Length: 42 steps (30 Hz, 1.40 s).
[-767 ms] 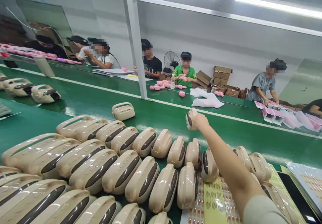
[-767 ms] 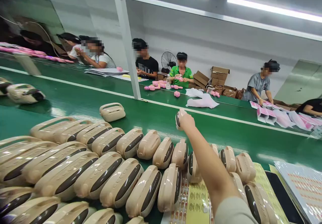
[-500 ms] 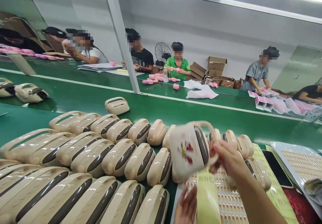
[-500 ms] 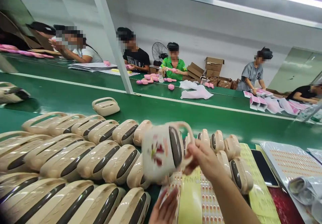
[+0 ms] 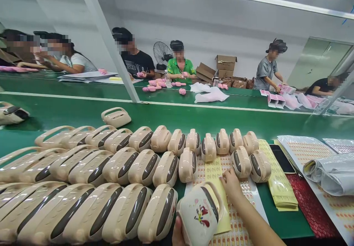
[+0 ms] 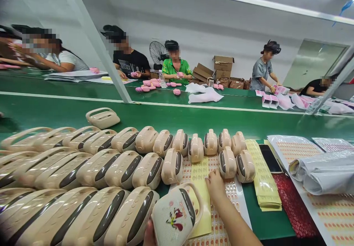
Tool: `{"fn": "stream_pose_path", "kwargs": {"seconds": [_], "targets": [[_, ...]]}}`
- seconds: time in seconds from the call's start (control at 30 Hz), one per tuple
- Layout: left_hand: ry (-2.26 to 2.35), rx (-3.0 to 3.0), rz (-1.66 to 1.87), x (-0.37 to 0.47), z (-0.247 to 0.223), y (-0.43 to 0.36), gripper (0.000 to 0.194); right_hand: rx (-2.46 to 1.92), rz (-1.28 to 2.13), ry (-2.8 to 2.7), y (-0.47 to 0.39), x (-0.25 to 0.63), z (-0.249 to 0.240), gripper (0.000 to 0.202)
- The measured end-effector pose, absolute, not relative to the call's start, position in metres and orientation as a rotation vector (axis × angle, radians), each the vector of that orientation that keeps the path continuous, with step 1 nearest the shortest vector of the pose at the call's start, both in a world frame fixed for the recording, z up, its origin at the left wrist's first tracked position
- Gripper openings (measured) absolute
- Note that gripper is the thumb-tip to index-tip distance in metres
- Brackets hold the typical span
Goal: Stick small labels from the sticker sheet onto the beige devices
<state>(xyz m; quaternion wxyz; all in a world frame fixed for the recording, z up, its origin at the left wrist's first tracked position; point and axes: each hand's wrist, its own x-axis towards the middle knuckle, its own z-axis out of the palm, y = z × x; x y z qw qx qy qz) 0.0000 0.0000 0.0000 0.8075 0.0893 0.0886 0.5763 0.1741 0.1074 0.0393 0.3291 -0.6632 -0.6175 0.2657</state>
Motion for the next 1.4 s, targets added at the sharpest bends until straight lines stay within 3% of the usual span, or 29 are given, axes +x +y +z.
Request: {"fn": "stream_pose_path", "kwargs": {"seconds": [0.4, 0.57, 0.83, 1.03, 1.13, 1.4], "targets": [[0.119, 0.172, 1.305, 0.016, -0.008, 0.013, 0.039, -1.725, 0.507, -1.496, 0.120, 0.168, 0.024, 0.012], [0.175, 0.182, 1.331, 0.018, -0.007, 0.015, 0.033, -1.736, 0.506, -1.463, 0.128, 0.164, 0.020, 0.017], [0.404, 0.076, 1.473, 0.028, 0.009, 0.019, 0.027, -1.598, 0.599, -1.454, 0.110, 0.171, 0.045, 0.010], [0.577, -0.058, 1.458, 0.032, 0.040, 0.024, 0.030, -1.555, 0.648, -1.464, 0.089, 0.182, 0.064, 0.017], [0.628, -0.113, 1.412, 0.029, 0.048, 0.024, 0.036, -1.598, 0.640, -1.468, 0.101, 0.174, 0.059, 0.010], [0.632, -0.091, 1.402, 0.023, 0.034, 0.022, 0.033, -1.729, 0.588, -1.455, 0.132, 0.165, 0.036, 0.021]]}}
